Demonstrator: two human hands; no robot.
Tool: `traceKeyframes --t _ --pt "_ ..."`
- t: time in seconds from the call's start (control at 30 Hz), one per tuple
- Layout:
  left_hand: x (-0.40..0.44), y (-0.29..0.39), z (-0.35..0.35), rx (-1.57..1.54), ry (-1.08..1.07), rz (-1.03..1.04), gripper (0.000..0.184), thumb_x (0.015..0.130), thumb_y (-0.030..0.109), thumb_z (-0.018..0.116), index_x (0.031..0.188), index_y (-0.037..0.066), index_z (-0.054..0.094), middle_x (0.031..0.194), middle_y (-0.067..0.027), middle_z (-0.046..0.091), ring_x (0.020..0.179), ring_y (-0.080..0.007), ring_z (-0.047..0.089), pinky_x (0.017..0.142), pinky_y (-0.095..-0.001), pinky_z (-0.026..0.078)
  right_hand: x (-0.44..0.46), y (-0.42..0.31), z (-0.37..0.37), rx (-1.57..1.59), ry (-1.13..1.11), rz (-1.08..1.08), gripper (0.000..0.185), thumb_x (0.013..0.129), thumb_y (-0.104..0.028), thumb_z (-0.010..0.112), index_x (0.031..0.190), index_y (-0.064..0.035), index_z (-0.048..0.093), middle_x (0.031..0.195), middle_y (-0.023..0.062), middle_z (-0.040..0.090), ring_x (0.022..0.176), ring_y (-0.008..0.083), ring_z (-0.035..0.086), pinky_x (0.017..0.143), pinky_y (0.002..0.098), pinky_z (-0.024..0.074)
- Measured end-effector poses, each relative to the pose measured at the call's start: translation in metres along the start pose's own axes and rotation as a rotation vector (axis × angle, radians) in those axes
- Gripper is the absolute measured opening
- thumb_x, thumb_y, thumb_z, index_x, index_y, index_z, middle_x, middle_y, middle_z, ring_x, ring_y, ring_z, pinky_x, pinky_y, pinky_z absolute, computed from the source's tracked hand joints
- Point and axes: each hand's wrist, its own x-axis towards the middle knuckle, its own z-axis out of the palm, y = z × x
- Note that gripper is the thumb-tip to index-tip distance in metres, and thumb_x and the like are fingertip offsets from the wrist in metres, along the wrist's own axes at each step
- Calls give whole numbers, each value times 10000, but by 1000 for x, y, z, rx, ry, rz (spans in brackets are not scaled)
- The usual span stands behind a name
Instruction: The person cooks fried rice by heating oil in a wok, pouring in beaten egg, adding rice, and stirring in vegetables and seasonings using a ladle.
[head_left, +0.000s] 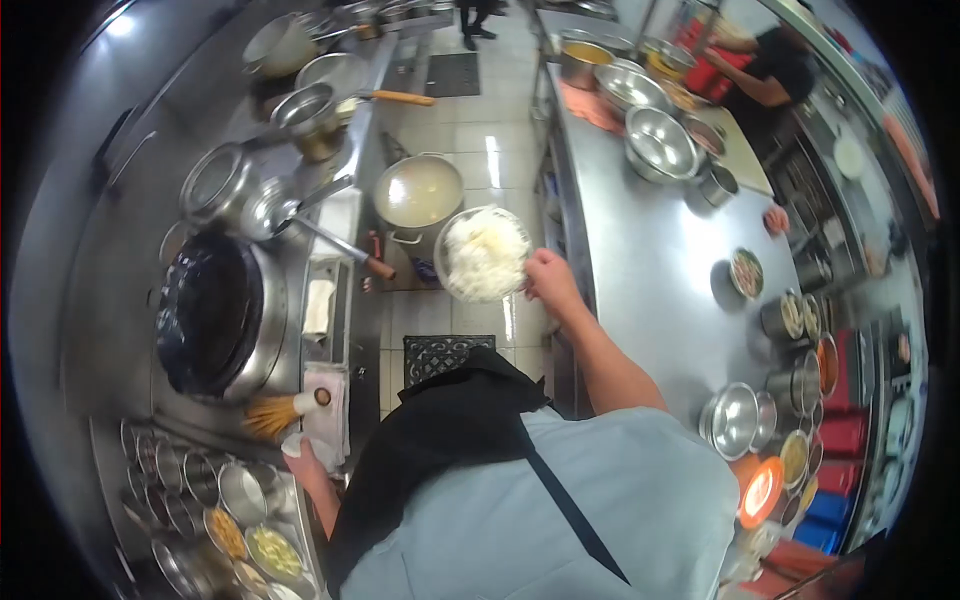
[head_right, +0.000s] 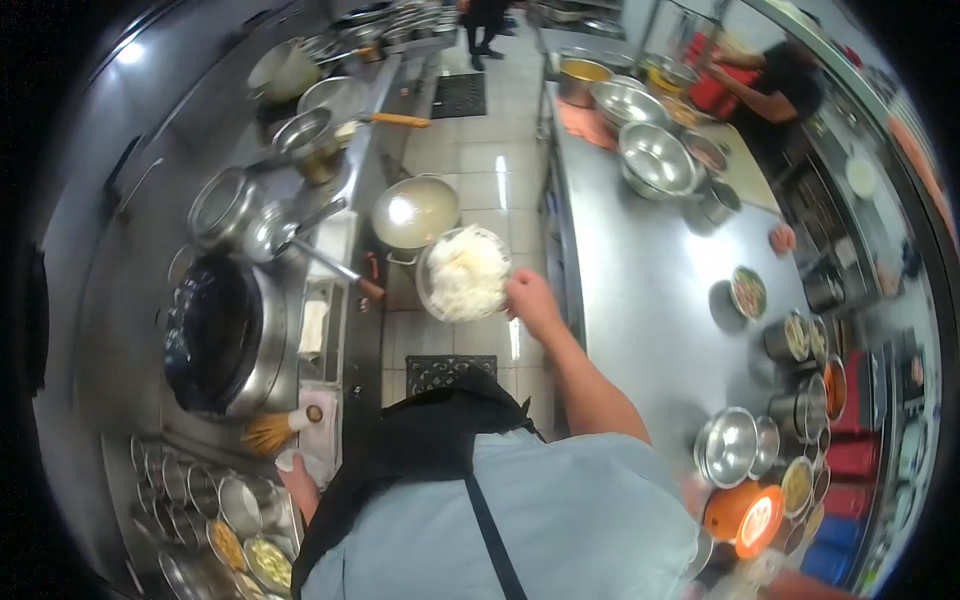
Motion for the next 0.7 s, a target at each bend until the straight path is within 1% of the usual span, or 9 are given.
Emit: traceKeyframes --t 0.1,0.27,0.33,0.37,0.4,0.47,0.57,0.67,0.7 --pt "24 -26 8 84 -67 127 458 943 135 637 1337 -74 531 1285 -199 630 1142 -304 622 987 -412 483 -21 10 -67 96 324 -43 87 916 -124 581 908 -39 570 779 86 641 588 154 628 443 284 469" --pt "45 -37 16 117 -123 135 432 913 130 620 1277 -99 582 1250 -219 653 1122 -345 633 993 -434 473 -70 32 -153 292 797 -88 138 905 -133 579 990 -24 582 833 95 643 599 171 634 444 269 467" --pt "46 -48 9 120 -63 123 430 910 127 619 1275 -99 587 1224 -221 668 1103 -344 643 983 -435 479 -90 46 -187 293 829 -94 155 894 -144 561 1005 -38 584 847 96 639 619 185 636 465 277 478" --pt "25 -16 9 151 -66 70 430 912 125 620 1281 -93 588 1195 -216 685 1087 -335 654 969 -430 488 -94 57 -200 375 898 -109 170 886 -151 548 1011 -44 590 838 88 636 647 196 641 487 295 492" --pt "29 -22 10 64 -102 161 425 919 141 641 1280 -79 596 1177 -213 696 1081 -331 661 967 -428 489 -95 63 -214 396 939 -44 175 962 -207 542 1044 -64 599 908 91 648 706 209 655 553 327 512" --pt "40 -51 6 -4 -100 168 455 928 200 693 1281 -66 588 1227 -224 677 1109 -333 649 979 -427 482 -100 74 -233 482 963 -106 186 968 -210 560 1076 -67 607 935 82 657 734 201 664 567 308 512" --pt "27 -34 9 78 -17 84 495 914 236 705 1285 -61 565 1215 -245 671 1101 -361 647 977 -437 478 -96 84 -247 564 1020 -147 207 983 -239 557 1086 -66 607 930 71 651 821 185 668 590 305 521" --pt "17 -18 13 144 50 72 517 898 254 709 1280 -61 560 1188 -259 677 1086 -394 651 968 -440 481 -97 64 -197 749 1069 -162 215 1000 -276 547 1063 -79 607 907 57 633 821 165 652 586 293 506" --pt "13 -12 13 211 85 57 522 893 257 710 1279 -61 559 1178 -262 680 1081 -404 653 965 -441 481 -87 70 -178 663 969 -83 228 1006 -294 543 1065 -82 602 909 57 628 810 163 647 583 291 500"
